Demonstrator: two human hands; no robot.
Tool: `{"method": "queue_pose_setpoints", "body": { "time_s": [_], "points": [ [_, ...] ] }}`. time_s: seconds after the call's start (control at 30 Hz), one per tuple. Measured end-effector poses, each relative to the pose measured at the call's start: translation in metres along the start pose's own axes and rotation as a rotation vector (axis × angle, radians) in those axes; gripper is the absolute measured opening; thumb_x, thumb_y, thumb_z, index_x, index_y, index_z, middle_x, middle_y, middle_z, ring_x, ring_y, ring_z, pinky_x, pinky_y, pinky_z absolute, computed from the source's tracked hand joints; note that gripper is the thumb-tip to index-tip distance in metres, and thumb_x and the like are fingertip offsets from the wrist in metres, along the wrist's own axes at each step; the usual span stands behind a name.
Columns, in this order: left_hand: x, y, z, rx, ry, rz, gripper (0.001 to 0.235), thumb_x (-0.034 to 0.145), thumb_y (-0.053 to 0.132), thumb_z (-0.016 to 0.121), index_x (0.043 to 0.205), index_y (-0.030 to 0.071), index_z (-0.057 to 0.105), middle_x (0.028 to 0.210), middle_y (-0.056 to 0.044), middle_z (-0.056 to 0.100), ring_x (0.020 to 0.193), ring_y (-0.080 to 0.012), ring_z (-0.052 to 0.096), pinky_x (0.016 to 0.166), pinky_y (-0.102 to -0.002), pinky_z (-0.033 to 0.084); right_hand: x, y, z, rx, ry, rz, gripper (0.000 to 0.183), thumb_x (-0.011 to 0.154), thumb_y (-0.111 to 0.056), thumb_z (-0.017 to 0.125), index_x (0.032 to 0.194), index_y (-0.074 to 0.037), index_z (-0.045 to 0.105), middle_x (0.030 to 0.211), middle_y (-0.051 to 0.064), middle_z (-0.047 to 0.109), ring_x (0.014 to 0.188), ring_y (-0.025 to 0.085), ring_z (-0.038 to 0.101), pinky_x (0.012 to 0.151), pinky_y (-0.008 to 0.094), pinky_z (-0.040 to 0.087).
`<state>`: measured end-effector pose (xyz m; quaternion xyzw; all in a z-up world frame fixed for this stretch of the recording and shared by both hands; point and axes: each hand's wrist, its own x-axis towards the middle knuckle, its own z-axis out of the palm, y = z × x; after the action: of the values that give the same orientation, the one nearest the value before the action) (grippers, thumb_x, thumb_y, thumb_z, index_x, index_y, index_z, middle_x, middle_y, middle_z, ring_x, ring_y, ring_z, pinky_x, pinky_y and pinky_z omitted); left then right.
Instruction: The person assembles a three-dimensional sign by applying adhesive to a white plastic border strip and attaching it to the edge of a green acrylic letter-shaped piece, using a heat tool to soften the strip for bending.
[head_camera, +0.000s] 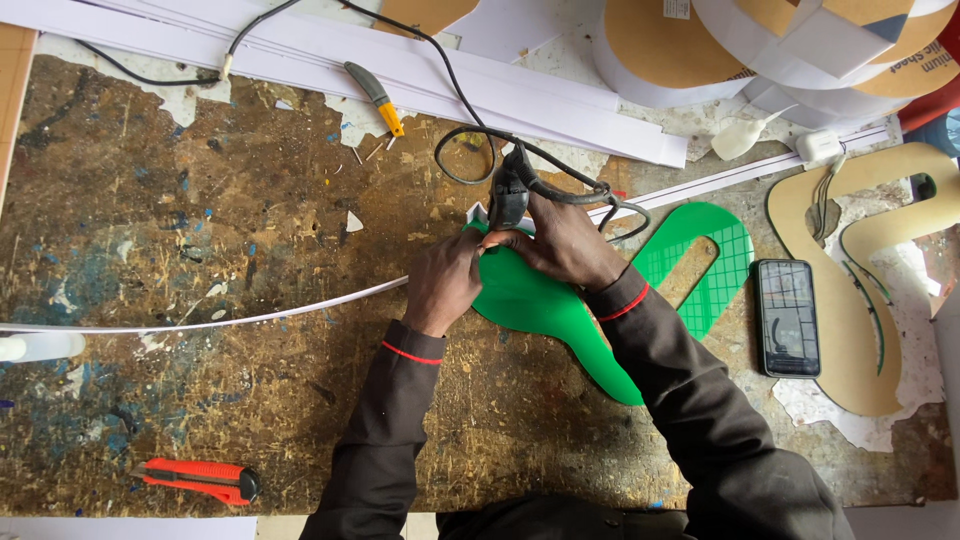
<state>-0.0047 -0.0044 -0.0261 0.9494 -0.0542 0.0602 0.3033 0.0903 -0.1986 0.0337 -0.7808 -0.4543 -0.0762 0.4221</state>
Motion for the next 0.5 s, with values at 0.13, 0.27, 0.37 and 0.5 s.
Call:
{"method": "queue_pose_setpoints", "body": {
  "time_s": [0.13,0.27,0.37,0.5],
  "points": [
    [0.0,-0.004,0.005,0.022,0.005,-0.001,0.016,0.115,0.009,0.057,0.118,0.011,0.073,0.091,-0.015,0.079,0.087,-0.0365,0.083,0.069,-0.043,0.066,0.003,0.004,-0.003,0.003,0.0,-0.009,0.072,0.101,-0.035,0.089,0.15,0.011,0.061,0.121,0.039,0.07,0.109,0.067,0.07,0.086,0.071,0.059],
    [-0.001,-0.009,0.011,0.02,0.005,-0.004,0.014,0.113,0.011,0.059,0.118,0.013,0.072,0.092,-0.014,0.079,0.088,-0.037,0.083,0.068,-0.044,0.066,-0.001,0.009,-0.002,-0.003,-0.019,0.002,0.076,0.102,-0.035,0.089,0.154,0.011,0.058,0.12,0.038,0.07,0.109,0.064,0.072,0.087,0.07,0.061],
    [0.0,-0.01,0.012,0.006,0.003,-0.011,0.013,0.113,0.011,0.059,0.118,0.013,0.071,0.093,-0.014,0.079,0.089,-0.0375,0.083,0.068,-0.045,0.066,0.002,0.006,-0.005,0.011,-0.037,-0.004,0.077,0.102,-0.035,0.089,0.155,0.012,0.058,0.118,0.035,0.071,0.106,0.063,0.073,0.086,0.068,0.062],
    [0.0,-0.008,0.009,-0.008,0.015,-0.023,0.011,0.112,0.011,0.061,0.115,0.013,0.072,0.092,-0.016,0.08,0.089,-0.0384,0.084,0.068,-0.046,0.066,0.0,-0.002,-0.026,-0.003,-0.086,-0.065,0.079,0.101,-0.034,0.089,0.148,0.019,0.054,0.108,0.036,0.069,0.103,0.064,0.074,0.079,0.071,0.06]
  ]
}}
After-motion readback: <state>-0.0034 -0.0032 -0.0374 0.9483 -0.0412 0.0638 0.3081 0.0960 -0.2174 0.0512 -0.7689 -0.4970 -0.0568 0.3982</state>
